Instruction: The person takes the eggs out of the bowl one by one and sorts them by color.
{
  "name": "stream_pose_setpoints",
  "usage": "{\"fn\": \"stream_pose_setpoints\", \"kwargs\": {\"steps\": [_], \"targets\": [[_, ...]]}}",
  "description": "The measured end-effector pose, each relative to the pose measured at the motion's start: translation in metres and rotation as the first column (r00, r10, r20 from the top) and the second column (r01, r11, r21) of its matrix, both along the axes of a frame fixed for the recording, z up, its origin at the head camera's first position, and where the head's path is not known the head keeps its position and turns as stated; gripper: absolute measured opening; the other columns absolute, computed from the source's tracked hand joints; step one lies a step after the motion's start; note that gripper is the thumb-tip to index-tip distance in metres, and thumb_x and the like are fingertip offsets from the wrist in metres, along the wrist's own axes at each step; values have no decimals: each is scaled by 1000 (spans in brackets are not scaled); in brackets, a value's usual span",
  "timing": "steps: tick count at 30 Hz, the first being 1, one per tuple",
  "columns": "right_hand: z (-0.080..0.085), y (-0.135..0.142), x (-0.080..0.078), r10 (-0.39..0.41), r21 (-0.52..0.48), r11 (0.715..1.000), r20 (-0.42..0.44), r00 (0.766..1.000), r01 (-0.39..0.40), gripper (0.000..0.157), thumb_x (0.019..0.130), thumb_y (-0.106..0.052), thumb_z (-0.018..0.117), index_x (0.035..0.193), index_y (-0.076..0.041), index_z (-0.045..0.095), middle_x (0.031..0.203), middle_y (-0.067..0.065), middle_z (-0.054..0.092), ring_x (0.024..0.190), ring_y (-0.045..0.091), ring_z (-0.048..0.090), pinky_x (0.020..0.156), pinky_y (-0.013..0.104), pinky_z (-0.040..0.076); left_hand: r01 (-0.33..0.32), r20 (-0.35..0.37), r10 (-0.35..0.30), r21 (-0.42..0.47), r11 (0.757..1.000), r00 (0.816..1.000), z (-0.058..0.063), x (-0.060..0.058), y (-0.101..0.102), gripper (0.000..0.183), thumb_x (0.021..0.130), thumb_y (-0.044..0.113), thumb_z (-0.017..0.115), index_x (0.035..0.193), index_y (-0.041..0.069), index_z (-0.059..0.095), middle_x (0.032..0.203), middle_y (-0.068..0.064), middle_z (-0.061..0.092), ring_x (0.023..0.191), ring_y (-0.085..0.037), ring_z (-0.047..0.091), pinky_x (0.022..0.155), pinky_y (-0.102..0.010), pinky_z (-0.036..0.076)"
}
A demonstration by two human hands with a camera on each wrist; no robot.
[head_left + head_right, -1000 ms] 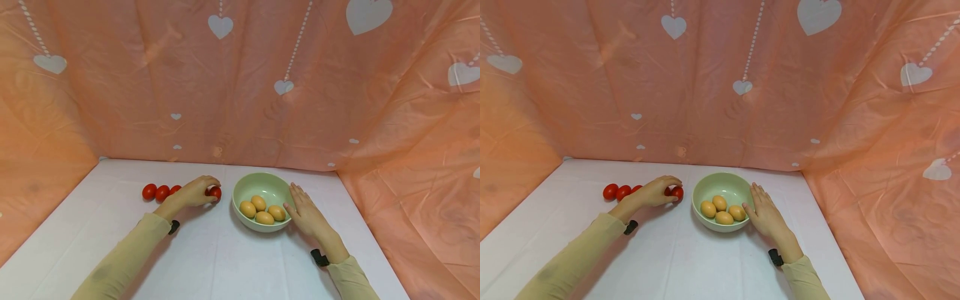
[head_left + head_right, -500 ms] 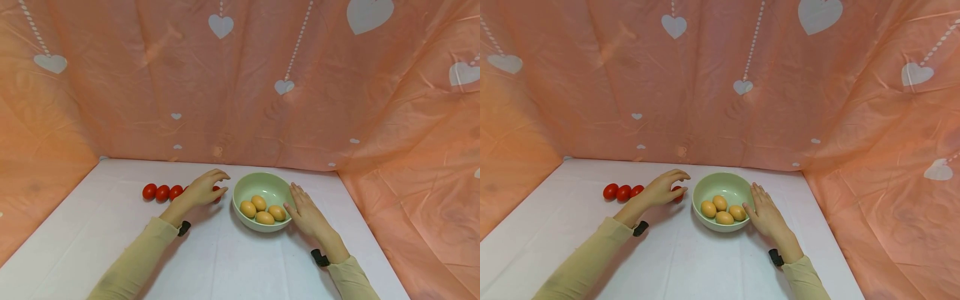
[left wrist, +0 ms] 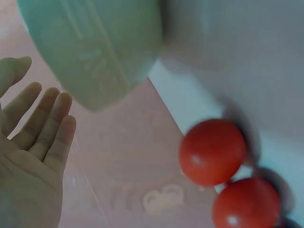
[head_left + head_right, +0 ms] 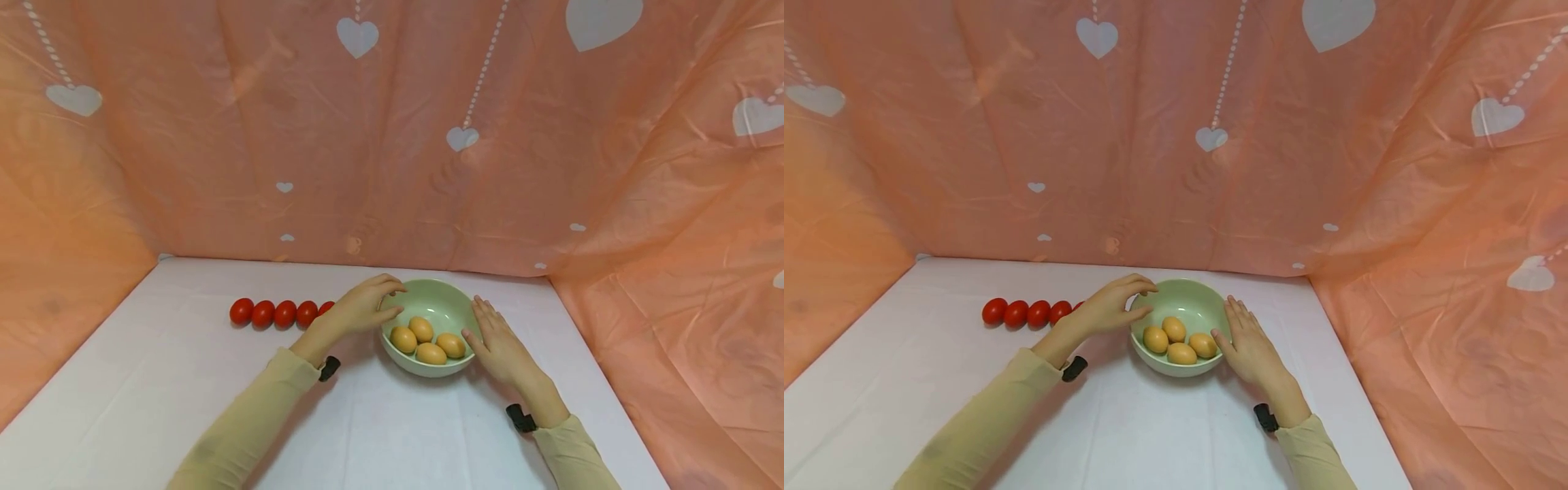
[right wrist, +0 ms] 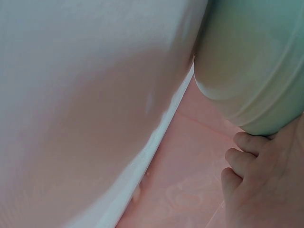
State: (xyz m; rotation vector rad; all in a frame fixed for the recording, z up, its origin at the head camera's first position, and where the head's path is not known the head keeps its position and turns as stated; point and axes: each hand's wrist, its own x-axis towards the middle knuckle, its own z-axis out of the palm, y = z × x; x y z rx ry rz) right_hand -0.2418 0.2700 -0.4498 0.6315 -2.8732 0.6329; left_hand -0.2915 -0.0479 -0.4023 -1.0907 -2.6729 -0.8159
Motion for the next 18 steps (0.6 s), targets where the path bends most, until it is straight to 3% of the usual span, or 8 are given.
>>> {"fn": "stream_pose_setpoints", "kwargs": {"steps": [6, 14, 18], "targets": [[0, 0, -2, 2, -3, 1000, 1, 1000, -2, 72, 111, -40, 45, 160, 9, 24, 170, 22, 20, 157, 42, 17, 126, 58, 16, 46, 49, -43, -73, 996, 998, -1, -5, 23, 40, 100, 26, 71, 135, 8, 66, 132, -7, 64, 111, -20, 64, 97, -39, 54], [1, -1, -2, -5, -1, 1000, -2, 1000, 5, 72, 111, -40, 46, 161, 8, 24, 170, 21, 20, 156, 43, 19, 126, 57, 16, 53, 117, -27, -221, 974, 993, -8, -10, 45, 38, 101, 31, 70, 133, 10, 68, 130, -6, 64, 102, -19, 67, 88, -36, 57], [1, 0, -1, -7, 9, 1000, -7, 1000, 7, 72, 111, -40, 46, 160, 8, 24, 170, 22, 21, 156, 43, 19, 126, 58, 17, 58, 109, -30, -266, 962, 994, -14, -12, 52, 37, 100, 30, 71, 131, 10, 70, 128, -6, 65, 106, -19, 66, 94, -38, 55]]}}
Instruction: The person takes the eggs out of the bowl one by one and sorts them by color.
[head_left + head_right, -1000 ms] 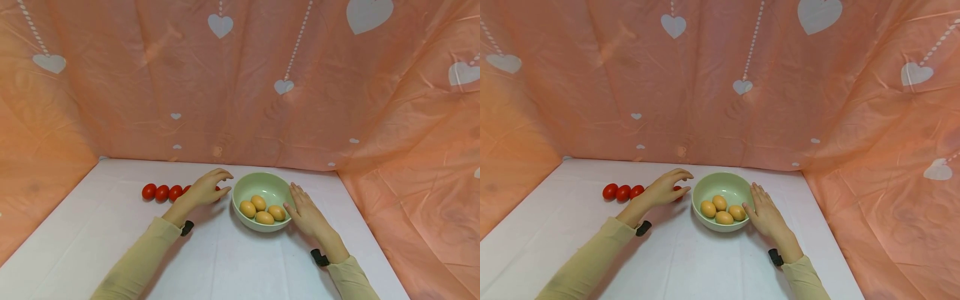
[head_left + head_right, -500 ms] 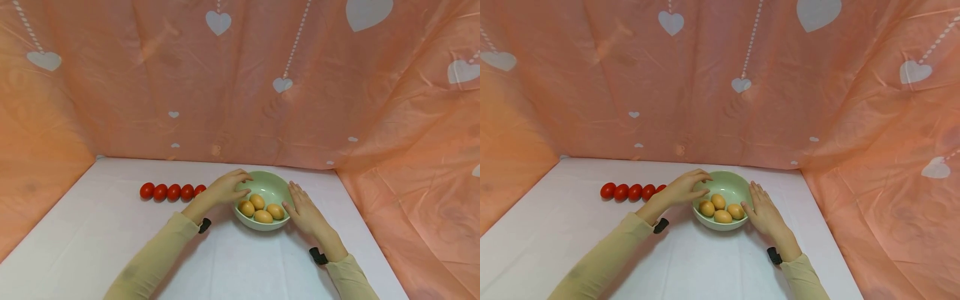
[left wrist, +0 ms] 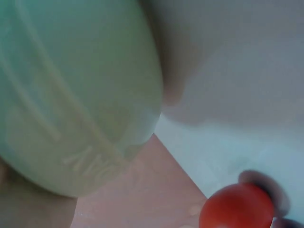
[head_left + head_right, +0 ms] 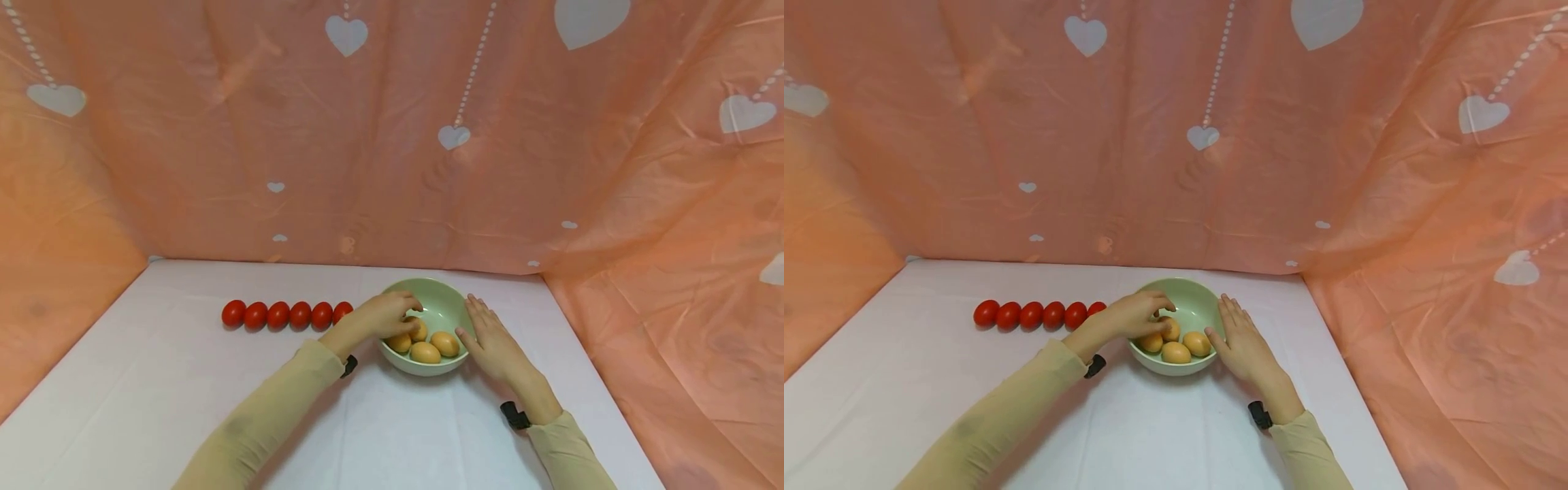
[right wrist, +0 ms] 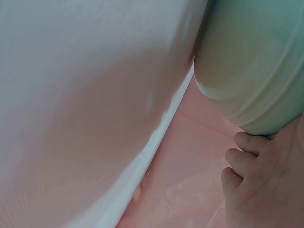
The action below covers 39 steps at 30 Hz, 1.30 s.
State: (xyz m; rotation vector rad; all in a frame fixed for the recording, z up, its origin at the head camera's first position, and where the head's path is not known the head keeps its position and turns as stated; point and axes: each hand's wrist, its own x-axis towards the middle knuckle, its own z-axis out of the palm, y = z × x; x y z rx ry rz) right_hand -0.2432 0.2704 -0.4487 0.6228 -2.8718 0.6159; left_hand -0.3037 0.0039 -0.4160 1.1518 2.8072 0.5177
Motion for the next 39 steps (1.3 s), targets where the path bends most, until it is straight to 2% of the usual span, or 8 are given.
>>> {"fn": "stream_pose_setpoints", "kwargs": {"steps": [6, 14, 25, 31, 39], "targets": [[0, -1, 0, 1, 5, 1000, -2, 1000, -1, 72, 111, -39, 46, 160, 9, 24, 169, 23, 21, 156, 44, 20, 126, 58, 17, 1, -12, -1, -48, 999, 1000, -3, 0, 6, 44, 97, 38, 73, 131, 10, 70, 131, -6, 66, 123, -24, 63, 108, -42, 49], [1, -1, 0, -1, 8, 1000, 3, 1000, 1, 71, 111, -37, 46, 160, 10, 24, 169, 23, 21, 156, 44, 19, 126, 57, 17, -27, 12, 28, -94, 995, 1000, -5, 3, 10, 46, 96, 40, 74, 133, 12, 71, 133, -2, 64, 124, -22, 62, 106, -41, 50], [0, -1, 0, -1, 1, 1000, 3, 1000, 1, 71, 111, -38, 46, 160, 9, 24, 169, 23, 21, 156, 43, 19, 126, 57, 16, -63, 13, 64, -92, 994, 998, -6, 6, 10, 45, 95, 39, 75, 134, 16, 70, 135, -3, 64, 123, -23, 63, 104, -43, 51], [1, -2, 0, 0, 0, 1000, 3, 1000, 0, 72, 111, -38, 46, 160, 9, 24, 169, 23, 21, 156, 44, 19, 126, 57, 16, -60, 14, 61, -73, 996, 998, -5, 6, 10, 46, 95, 37, 77, 134, 16, 71, 136, -3, 65, 125, -24, 62, 105, -43, 50], [-1, 0, 0, 1, -2, 1000, -1, 1000, -1, 72, 111, -39, 45, 160, 9, 24, 170, 22, 20, 156, 43, 19, 126, 57, 16, -19, 16, 19, 18, 1000, 1000, -3, 3, 7, 46, 95, 33, 76, 134, 12, 69, 136, -6, 66, 125, -23, 62, 108, -42, 49]]}}
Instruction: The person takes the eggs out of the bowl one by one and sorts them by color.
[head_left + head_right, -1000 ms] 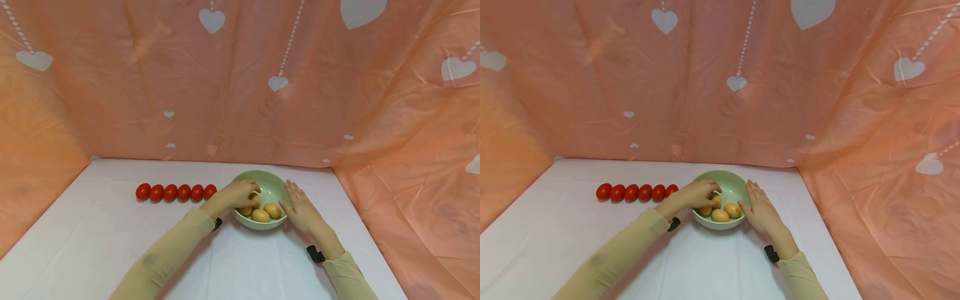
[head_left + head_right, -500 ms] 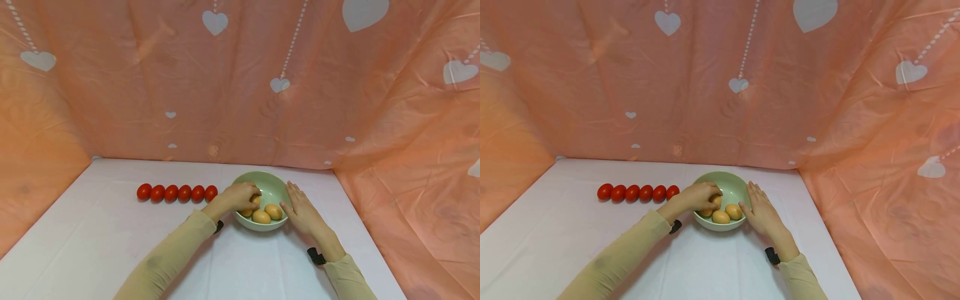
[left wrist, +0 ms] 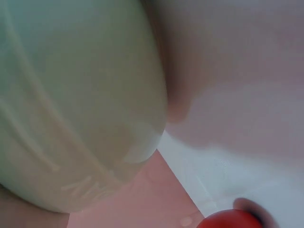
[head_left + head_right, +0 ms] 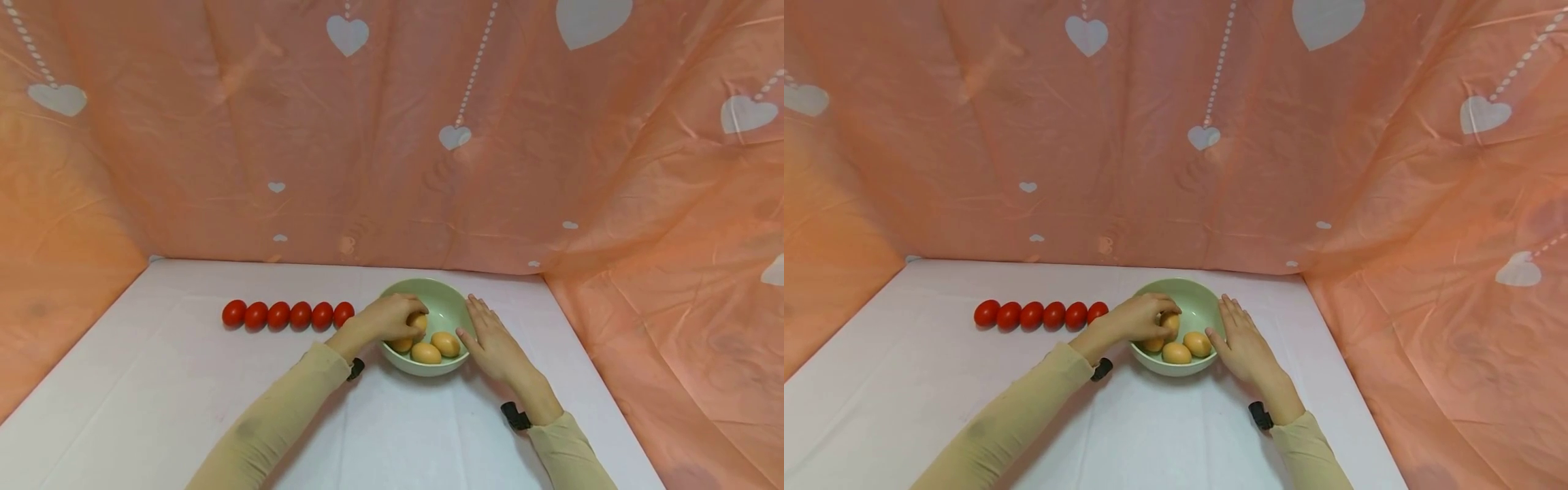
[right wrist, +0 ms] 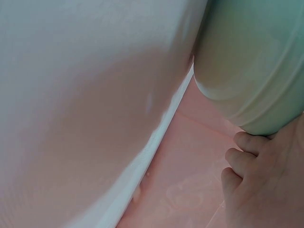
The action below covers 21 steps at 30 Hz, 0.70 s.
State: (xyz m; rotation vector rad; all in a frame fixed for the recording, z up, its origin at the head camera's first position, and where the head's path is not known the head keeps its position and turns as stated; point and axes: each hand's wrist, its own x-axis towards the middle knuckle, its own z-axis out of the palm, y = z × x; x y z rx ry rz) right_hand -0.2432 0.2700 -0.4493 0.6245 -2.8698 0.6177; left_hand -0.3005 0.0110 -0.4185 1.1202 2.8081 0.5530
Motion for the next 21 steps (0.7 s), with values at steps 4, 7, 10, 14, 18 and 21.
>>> {"fn": "stream_pose_setpoints", "kwargs": {"steps": [4, 7, 10, 14, 18, 21], "targets": [[0, 0, 0, -1, -2, 1000, 1, 1000, 1, 73, 111, -40, 45, 161, 8, 23, 170, 22, 20, 156, 43, 19, 126, 57, 16, 8, -6, -8, 62, 998, 1000, 1, -1, -3, 46, 95, 32, 77, 135, 12, 69, 136, -4, 66, 127, -23, 61, 109, -41, 48], [1, -1, 1, -3, -1, 1000, -2, 1000, 3, 72, 111, -40, 45, 161, 8, 23, 170, 22, 21, 156, 43, 19, 126, 58, 16, -2, -7, 3, 112, 994, 1000, 4, -1, -6, 47, 95, 33, 77, 136, 13, 68, 138, -4, 65, 132, -23, 57, 113, -43, 46], [2, -1, 0, -4, 8, 1000, -8, 1000, 4, 72, 111, -40, 45, 160, 9, 24, 170, 22, 21, 156, 43, 20, 126, 58, 17, -9, -10, 10, 160, 987, 1000, 9, 2, -11, 47, 95, 33, 77, 137, 13, 68, 141, -3, 63, 137, -24, 54, 115, -44, 43], [4, -2, -3, 4, 17, 1000, -5, 1000, -4, 73, 111, -41, 45, 160, 8, 24, 170, 21, 20, 156, 43, 19, 126, 58, 17, 5, -31, 2, 236, 972, 1000, 17, 7, -21, 46, 94, 28, 78, 135, 9, 68, 140, -3, 64, 138, -25, 53, 117, -43, 41], [5, -2, -1, 3, 16, 1000, 5, 1000, -3, 73, 111, -40, 46, 160, 8, 24, 170, 22, 20, 156, 43, 18, 126, 58, 17, 41, -68, -22, 297, 954, 997, 20, 12, -30, 45, 94, 23, 79, 133, 5, 68, 137, -5, 65, 135, -25, 56, 116, -43, 43], [3, 0, 1, -1, 21, 1000, 12, 1000, 0, 72, 111, -39, 46, 160, 9, 24, 170, 23, 20, 156, 44, 18, 126, 58, 16, 68, -92, -40, 323, 944, 995, 19, 15, -37, 44, 94, 22, 78, 133, 4, 68, 136, -5, 65, 133, -24, 58, 115, -40, 44]]}}
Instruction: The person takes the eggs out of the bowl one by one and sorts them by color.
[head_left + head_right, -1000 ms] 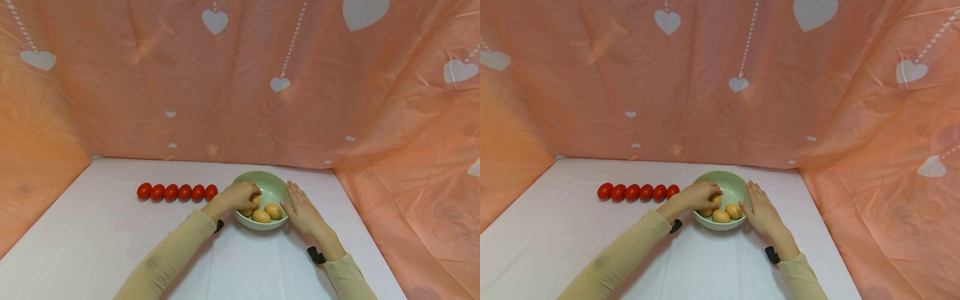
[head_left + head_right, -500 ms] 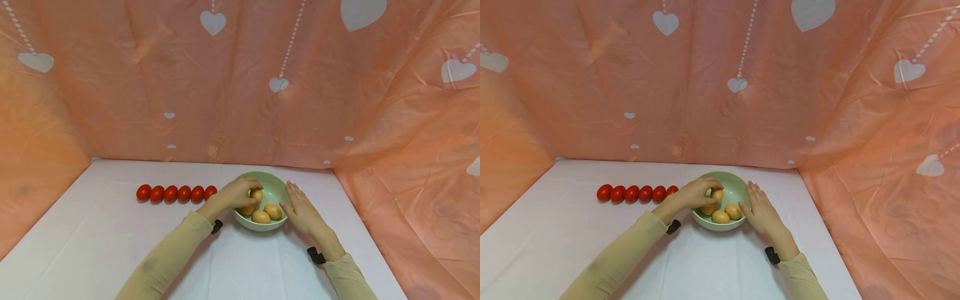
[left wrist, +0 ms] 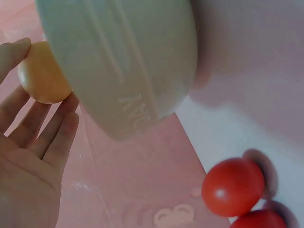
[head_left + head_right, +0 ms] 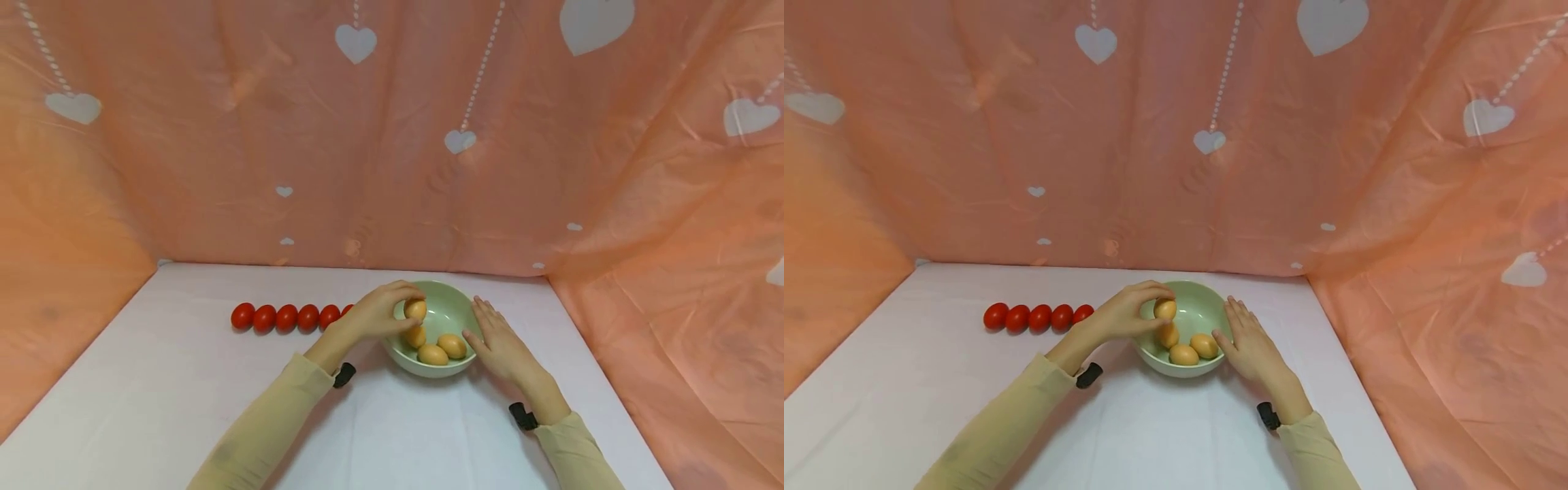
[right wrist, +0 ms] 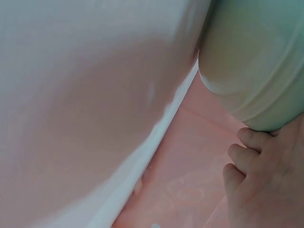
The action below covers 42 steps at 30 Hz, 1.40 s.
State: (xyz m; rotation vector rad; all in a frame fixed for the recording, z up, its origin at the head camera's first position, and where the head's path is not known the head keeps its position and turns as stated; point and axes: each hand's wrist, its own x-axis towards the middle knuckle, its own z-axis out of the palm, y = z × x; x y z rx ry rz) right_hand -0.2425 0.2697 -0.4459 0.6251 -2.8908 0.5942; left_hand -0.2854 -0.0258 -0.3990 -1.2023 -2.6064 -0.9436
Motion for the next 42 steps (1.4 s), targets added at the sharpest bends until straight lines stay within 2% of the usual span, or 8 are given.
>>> {"fn": "stream_pose_setpoints", "kwargs": {"steps": [6, 15, 23, 33, 39, 42], "targets": [[1, 0, 1, 7, 8, 1000, -17, 1000, -7, 71, 111, -38, 47, 159, 9, 26, 169, 24, 21, 156, 45, 19, 125, 59, 18, 18, -16, -17, 61, 998, 1000, 3, 13, -17, 45, 91, 17, 80, 132, 1, 68, 135, -7, 65, 132, -25, 59, 114, -40, 45], [4, 1, 1, 10, 13, 1000, -11, 1000, -9, 70, 110, -34, 48, 159, 11, 26, 169, 25, 22, 155, 47, 21, 125, 60, 18, -4, -50, 10, 128, 992, 999, 7, 27, -48, 45, 87, 12, 84, 129, 1, 70, 133, -8, 66, 126, -26, 62, 108, -43, 50], [5, -1, 4, 16, 10, 1000, -5, 1000, -16, 68, 110, -32, 48, 158, 12, 26, 168, 27, 22, 154, 48, 20, 124, 60, 18, -82, -20, 86, 135, 988, 996, 5, 43, -80, 46, 85, 12, 85, 129, 5, 71, 133, -8, 67, 126, -29, 62, 107, -47, 51], [13, -4, 5, 25, 25, 999, 2, 1000, -25, 68, 110, -29, 48, 158, 13, 25, 167, 28, 21, 155, 48, 18, 125, 61, 17, -130, -5, 133, 179, 975, 991, 4, 60, -122, 45, 84, 5, 85, 127, 6, 72, 135, -9, 65, 125, -33, 62, 101, -50, 55], [13, -4, 5, 30, 27, 999, -8, 1000, -29, 67, 110, -27, 48, 157, 14, 25, 167, 29, 22, 154, 48, 19, 124, 62, 18, -177, 1, 179, 164, 970, 984, 0, 69, -148, 45, 83, 6, 87, 125, 9, 74, 134, -8, 66, 118, -28, 64, 91, -43, 59], [12, -4, 6, 31, 26, 999, -4, 1000, -31, 67, 110, -27, 48, 157, 15, 26, 167, 29, 22, 154, 49, 19, 124, 62, 18, -198, 29, 196, 157, 968, 980, -2, 74, -160, 45, 82, 6, 87, 125, 11, 74, 133, -5, 66, 115, -26, 65, 88, -44, 60]]}}
